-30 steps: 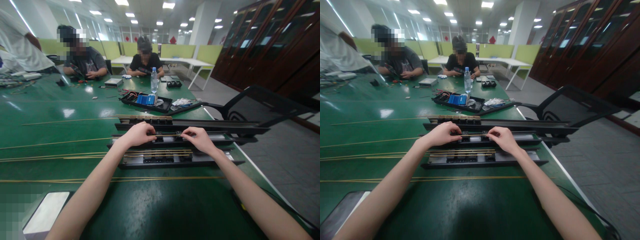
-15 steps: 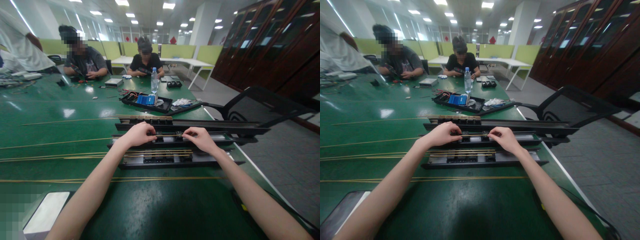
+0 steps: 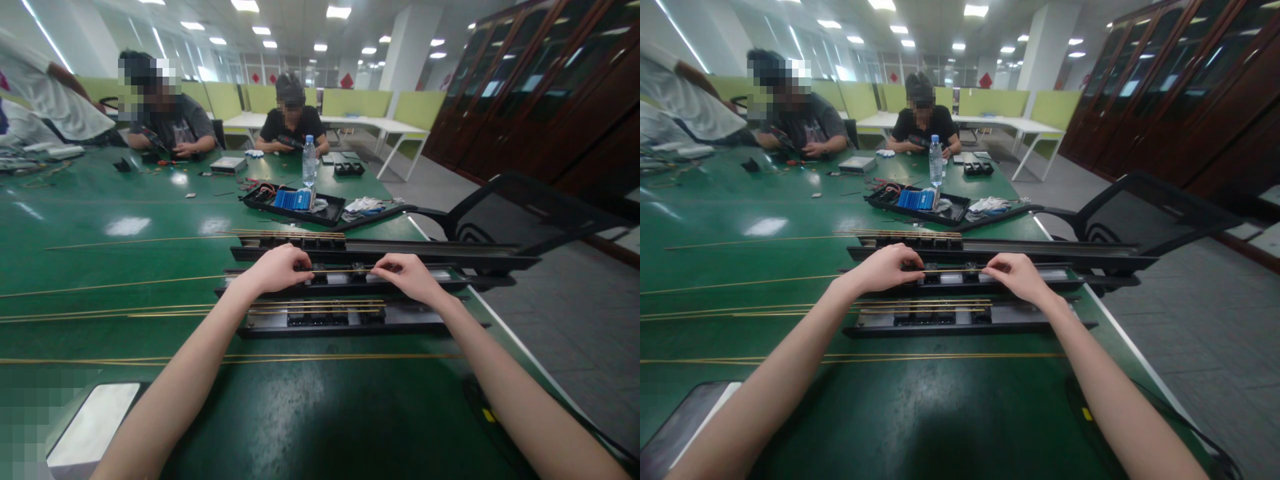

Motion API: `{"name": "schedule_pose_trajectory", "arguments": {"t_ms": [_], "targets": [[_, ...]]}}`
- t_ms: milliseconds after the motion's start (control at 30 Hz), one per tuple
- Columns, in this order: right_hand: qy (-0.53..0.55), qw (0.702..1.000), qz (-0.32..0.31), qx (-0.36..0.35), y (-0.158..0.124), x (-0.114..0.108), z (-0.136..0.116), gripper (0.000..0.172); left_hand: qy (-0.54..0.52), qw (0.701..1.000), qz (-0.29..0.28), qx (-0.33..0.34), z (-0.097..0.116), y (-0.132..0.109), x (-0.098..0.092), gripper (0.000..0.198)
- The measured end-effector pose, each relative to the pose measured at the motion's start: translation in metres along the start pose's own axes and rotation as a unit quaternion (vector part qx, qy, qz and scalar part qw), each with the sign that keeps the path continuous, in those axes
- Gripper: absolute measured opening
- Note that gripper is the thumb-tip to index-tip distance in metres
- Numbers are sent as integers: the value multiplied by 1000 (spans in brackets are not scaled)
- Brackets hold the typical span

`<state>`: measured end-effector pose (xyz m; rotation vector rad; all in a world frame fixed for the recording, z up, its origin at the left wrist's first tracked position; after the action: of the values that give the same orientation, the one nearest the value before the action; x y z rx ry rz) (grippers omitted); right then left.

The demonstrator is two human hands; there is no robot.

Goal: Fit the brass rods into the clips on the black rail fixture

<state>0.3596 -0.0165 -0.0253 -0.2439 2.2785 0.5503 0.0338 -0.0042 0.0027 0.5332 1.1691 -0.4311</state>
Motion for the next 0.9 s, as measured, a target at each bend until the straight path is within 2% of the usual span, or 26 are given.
{"name": "schedule_pose_trajectory", "arguments": {"t_ms": [567, 767, 900], "targets": [[-4, 999, -48, 14, -2, -21, 11, 33, 2, 1000, -2, 5, 2, -1, -3, 26], [-81, 995, -49, 29, -3, -35, 22, 39, 3, 1000, -1, 3, 4, -2, -4, 27], [-120, 992, -44, 15, -2, -32, 22, 38, 4, 1000, -4, 3, 4, -2, -4, 28]]}}
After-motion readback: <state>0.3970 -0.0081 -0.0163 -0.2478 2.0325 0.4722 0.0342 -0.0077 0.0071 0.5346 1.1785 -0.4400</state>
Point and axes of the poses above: each hand's wrist, its own y-axis towards the middle knuckle, its own x-axis out of the palm, z = x × y, the point moved 1 cm from there along y, towards the middle knuckle, and after that the axes turned 1 degree about y, right-handed, at the moved point
